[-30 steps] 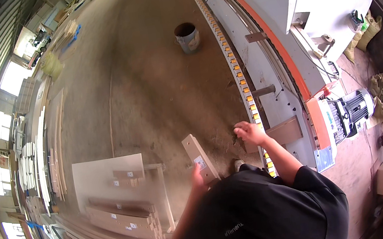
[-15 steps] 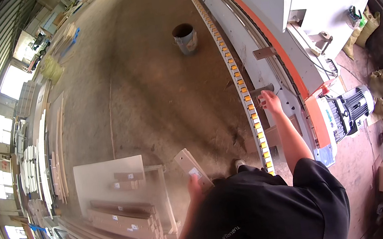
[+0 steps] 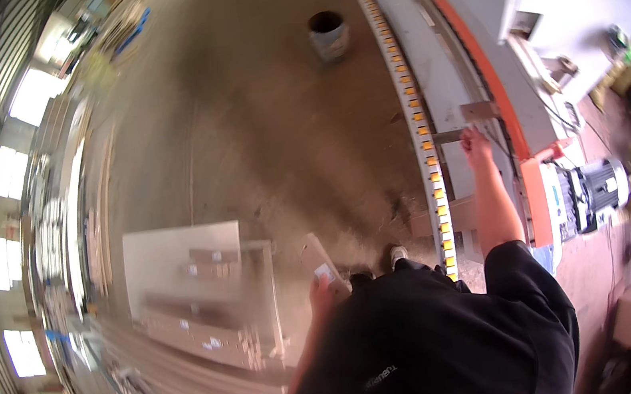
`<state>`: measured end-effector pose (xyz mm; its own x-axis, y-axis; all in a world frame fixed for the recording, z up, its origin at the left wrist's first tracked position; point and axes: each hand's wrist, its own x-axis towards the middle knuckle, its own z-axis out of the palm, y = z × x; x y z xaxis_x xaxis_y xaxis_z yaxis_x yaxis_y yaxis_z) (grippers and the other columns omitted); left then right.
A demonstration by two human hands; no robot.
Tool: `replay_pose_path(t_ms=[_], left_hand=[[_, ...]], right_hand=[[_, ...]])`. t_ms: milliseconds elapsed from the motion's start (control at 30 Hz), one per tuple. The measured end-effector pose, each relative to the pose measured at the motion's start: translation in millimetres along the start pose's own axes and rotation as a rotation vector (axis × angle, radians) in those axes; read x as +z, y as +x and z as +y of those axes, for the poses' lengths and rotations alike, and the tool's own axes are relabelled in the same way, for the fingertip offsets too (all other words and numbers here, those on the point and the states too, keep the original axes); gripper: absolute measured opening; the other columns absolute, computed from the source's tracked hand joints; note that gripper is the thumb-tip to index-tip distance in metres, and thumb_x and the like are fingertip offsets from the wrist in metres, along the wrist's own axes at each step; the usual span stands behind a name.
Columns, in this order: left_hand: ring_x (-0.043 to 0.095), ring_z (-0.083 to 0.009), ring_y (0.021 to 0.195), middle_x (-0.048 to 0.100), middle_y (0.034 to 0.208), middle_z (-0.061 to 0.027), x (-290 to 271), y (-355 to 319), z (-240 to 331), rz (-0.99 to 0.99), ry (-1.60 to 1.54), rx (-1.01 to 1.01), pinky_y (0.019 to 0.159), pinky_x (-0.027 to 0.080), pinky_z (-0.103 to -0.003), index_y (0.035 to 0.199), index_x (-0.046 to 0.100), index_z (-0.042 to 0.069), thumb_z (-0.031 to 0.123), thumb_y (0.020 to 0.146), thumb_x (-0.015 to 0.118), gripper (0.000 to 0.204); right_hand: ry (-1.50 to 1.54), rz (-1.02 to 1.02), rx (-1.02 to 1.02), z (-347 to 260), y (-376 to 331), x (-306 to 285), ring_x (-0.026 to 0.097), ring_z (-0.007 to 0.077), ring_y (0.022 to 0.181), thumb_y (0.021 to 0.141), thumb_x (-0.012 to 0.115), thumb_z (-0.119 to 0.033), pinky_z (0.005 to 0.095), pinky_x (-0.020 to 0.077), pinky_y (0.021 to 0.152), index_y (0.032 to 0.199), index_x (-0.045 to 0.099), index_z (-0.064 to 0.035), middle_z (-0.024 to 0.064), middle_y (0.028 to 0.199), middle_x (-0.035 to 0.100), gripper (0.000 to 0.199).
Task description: The person picks up wooden planks from a stack, places them on a conveyor belt, and then retrieves them. The person repeats this process multiple times, handling the planks by hand.
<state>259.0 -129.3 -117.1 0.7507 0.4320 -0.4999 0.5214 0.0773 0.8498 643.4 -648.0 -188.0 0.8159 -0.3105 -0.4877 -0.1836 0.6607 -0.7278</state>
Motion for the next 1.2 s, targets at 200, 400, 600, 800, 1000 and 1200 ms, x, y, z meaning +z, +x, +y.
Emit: replay_pose_path(t_ms=[200,400,600,800,1000,1200], left_hand=[[0.064,-0.0157,0.097,0.069,0.107,-0.0054,5,-10,11,0.006,-0.143,-0.087,0.085,0.051,-0.032,0.126,0.063,0.001,0.031,0.104,0.057,0.037],[0.062,-0.0141,0.101,0.068,0.113,-0.0047,9,-20,28,-0.025,-0.263,-0.130,0.090,0.049,-0.032,0.130,0.060,0.003,0.029,0.105,0.057,0.036],[0.060,-0.0146,0.105,0.068,0.117,-0.0058,11,-10,17,-0.033,-0.325,-0.109,0.093,0.048,-0.033,0.132,0.059,0.003,0.030,0.106,0.056,0.037],[0.061,-0.0142,0.096,0.066,0.110,-0.0054,20,8,25,-0.059,-0.310,-0.026,0.085,0.050,-0.033,0.132,0.058,0.004,0.034,0.109,0.048,0.039],[0.059,-0.0158,0.111,0.066,0.123,-0.0085,20,39,19,-0.078,-0.335,0.058,0.098,0.046,-0.032,0.139,0.054,-0.001,0.032,0.109,0.049,0.044],[0.057,-0.0193,0.117,0.064,0.127,-0.0111,17,58,49,-0.060,-0.364,0.268,0.102,0.045,-0.034,0.139,0.052,-0.003,0.038,0.112,0.043,0.050]], right_hand=[[0.213,0.185,0.037,5,7,-35,0.063,0.0131,0.065,0.100,0.070,-0.030,0.0257,0.0500,0.052,0.094,0.065,-0.0080,0.0024,0.074,0.064,0.023],[0.031,0.276,-0.047,17,-35,-61,0.050,0.0095,0.057,0.098,0.073,-0.033,0.0235,0.0432,0.049,0.096,0.062,-0.0098,-0.0020,0.067,0.052,0.026],[0.014,0.300,-0.094,22,-108,-74,0.050,0.0068,0.061,0.099,0.071,-0.038,0.0215,0.0436,0.053,0.096,0.063,-0.0117,-0.0037,0.069,0.050,0.027],[-0.068,0.193,-0.088,53,-210,-22,0.044,0.0055,0.058,0.098,0.072,-0.034,0.0211,0.0368,0.051,0.083,0.061,-0.0110,-0.0047,0.067,0.049,0.030],[-0.802,-0.615,0.067,88,-346,120,0.054,0.0093,0.066,0.103,0.064,-0.033,0.0264,0.0444,0.062,0.090,0.063,-0.0062,-0.0009,0.073,0.057,0.030],[-1.124,-1.184,0.334,143,-355,177,0.063,0.0118,0.070,0.102,0.065,-0.035,0.0287,0.0524,0.067,0.110,0.069,0.0022,0.0044,0.087,0.068,0.039]])
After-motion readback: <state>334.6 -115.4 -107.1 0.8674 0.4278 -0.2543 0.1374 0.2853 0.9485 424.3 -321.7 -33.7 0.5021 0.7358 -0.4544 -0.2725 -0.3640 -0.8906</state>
